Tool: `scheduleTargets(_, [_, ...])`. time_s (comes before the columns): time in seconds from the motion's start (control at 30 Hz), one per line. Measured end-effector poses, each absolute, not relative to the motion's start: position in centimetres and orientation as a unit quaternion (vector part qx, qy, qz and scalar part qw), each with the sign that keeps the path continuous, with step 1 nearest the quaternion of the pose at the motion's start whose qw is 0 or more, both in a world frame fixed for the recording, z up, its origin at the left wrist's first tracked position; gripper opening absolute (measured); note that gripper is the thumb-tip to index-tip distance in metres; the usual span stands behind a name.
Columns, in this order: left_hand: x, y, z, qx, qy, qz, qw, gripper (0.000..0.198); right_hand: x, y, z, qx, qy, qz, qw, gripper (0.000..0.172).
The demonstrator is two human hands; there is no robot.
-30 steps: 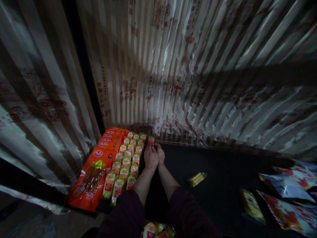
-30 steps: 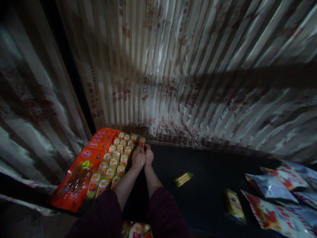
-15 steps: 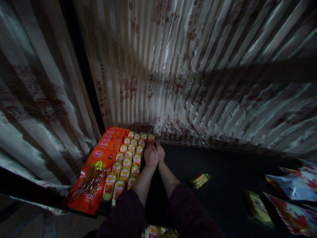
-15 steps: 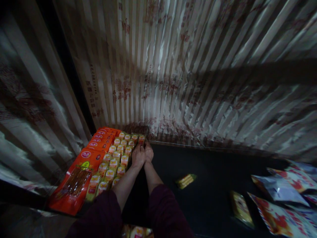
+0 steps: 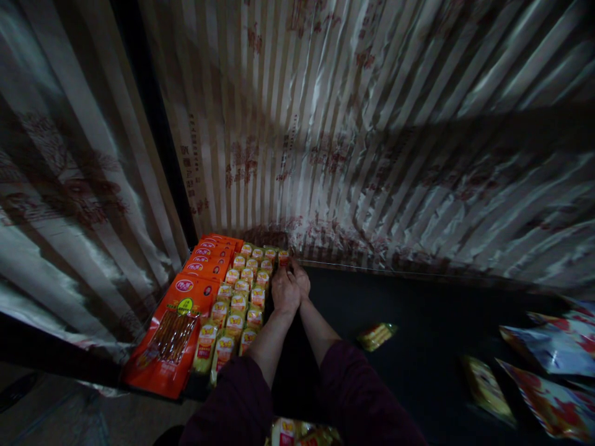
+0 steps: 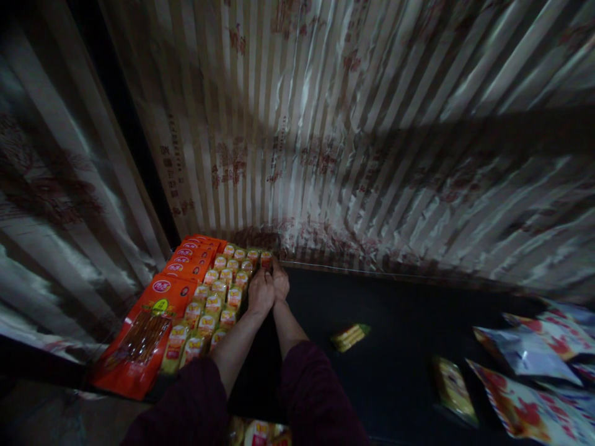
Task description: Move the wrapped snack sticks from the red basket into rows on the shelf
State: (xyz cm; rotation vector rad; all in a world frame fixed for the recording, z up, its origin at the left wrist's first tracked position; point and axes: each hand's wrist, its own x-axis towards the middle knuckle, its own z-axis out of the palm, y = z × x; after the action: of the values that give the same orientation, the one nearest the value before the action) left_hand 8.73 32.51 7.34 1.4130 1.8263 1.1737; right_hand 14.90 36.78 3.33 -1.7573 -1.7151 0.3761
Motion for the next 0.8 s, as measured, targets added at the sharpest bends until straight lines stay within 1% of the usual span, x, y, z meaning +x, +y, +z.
scheduleTargets(0.13, [8.6,32.4,6.9,0.537,0.665,0.438,0.279,0.038,15.0,37.1,2.6,-0.67,-0.647,0.145,0.333,0.046])
scheduleTargets(0.4, [8.9,32.0,7.8,0.533,0.669,0.439,0.276,0.039,15.1,37.3,1.4,-0.629,-0.65,0.13,0.407,0.043])
scheduleTargets(0.57, [8.5,31.9,8.0,0.543,0.664,0.427,0.287,0.039,15.2,37.6,1.4,-0.631,-0.645,0.135,0.409,0.044])
scheduleTargets(0.8, [8.8,32.1,6.6,0.549,0.663,0.44,0.254,0.036,15.2,36.8,1.8,-0.635,-0.639,0.15,0.408,0.045])
